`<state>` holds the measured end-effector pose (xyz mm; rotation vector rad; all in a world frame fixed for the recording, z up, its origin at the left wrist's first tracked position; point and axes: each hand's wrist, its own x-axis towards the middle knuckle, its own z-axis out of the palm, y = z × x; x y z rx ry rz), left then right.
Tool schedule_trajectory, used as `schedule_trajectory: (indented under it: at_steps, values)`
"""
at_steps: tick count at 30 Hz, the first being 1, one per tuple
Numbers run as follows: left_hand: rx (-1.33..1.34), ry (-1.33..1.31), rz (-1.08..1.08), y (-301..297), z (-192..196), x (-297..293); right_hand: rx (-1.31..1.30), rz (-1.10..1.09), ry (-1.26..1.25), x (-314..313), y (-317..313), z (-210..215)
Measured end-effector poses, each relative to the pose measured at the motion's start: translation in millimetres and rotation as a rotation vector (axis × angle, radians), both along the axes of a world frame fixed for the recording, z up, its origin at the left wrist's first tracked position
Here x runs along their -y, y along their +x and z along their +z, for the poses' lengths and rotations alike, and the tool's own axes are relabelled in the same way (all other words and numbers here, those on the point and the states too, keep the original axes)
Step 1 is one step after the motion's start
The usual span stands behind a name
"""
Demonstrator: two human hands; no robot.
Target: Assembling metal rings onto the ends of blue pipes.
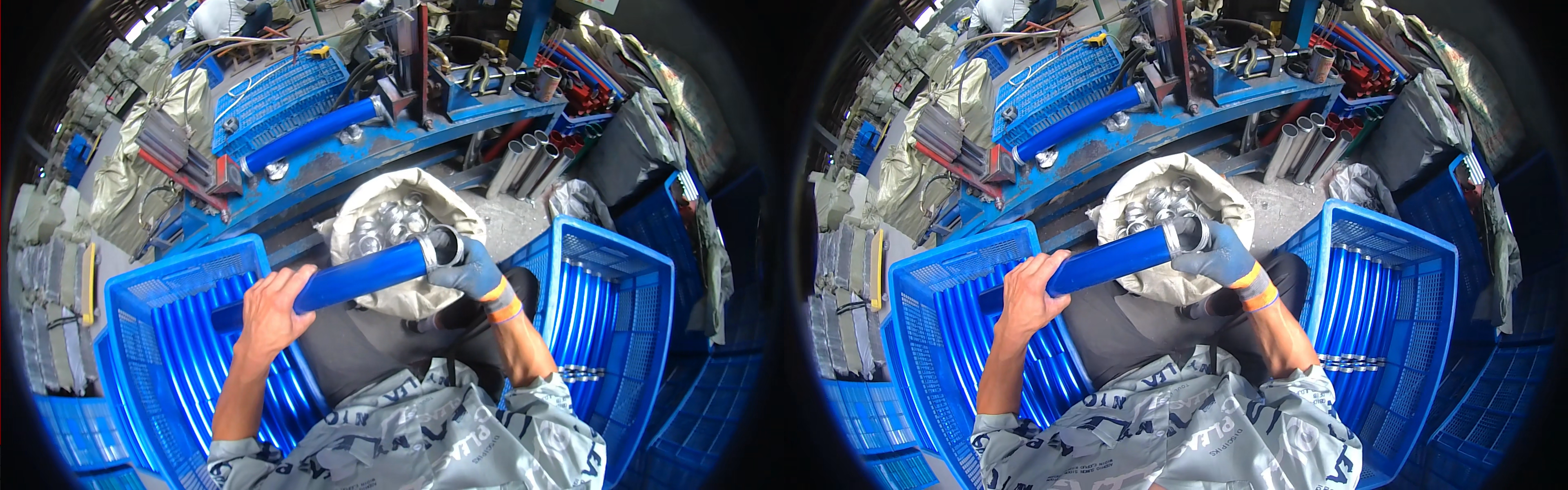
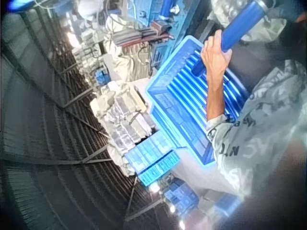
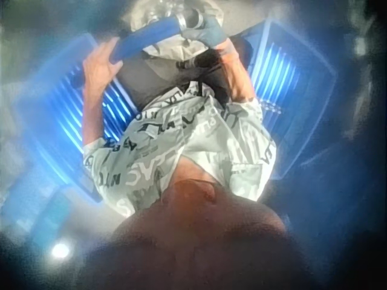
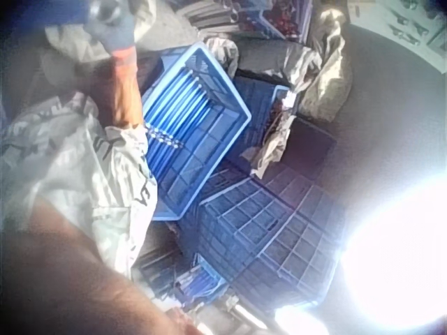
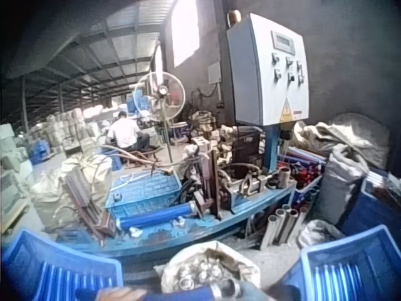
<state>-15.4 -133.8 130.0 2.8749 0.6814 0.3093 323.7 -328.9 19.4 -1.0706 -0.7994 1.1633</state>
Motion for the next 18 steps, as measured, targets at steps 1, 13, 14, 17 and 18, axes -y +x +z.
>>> schedule_trajectory:
  at_steps: [1, 13, 14, 17, 18]
  values:
    - [-0.008, 0.000, 0.001, -1, 0, -1, 0.065, 0.000, -0.001, -1, 1, -2]
    - [0.062, -0.086, 0.022, -7, -16, 3, -0.005, -0.114, 0.188, -2, -14, 4]
    - [0.058, -0.100, 0.019, -7, -14, 4, 0.029, -0.091, 0.137, -1, -13, 8]
    - [0.054, -0.100, 0.030, -6, -16, 3, 0.053, -0.041, 0.079, -4, -8, 4]
    - [0.053, -0.103, 0.030, -5, -17, 3, 0.029, -0.033, 0.057, -5, -6, 2]
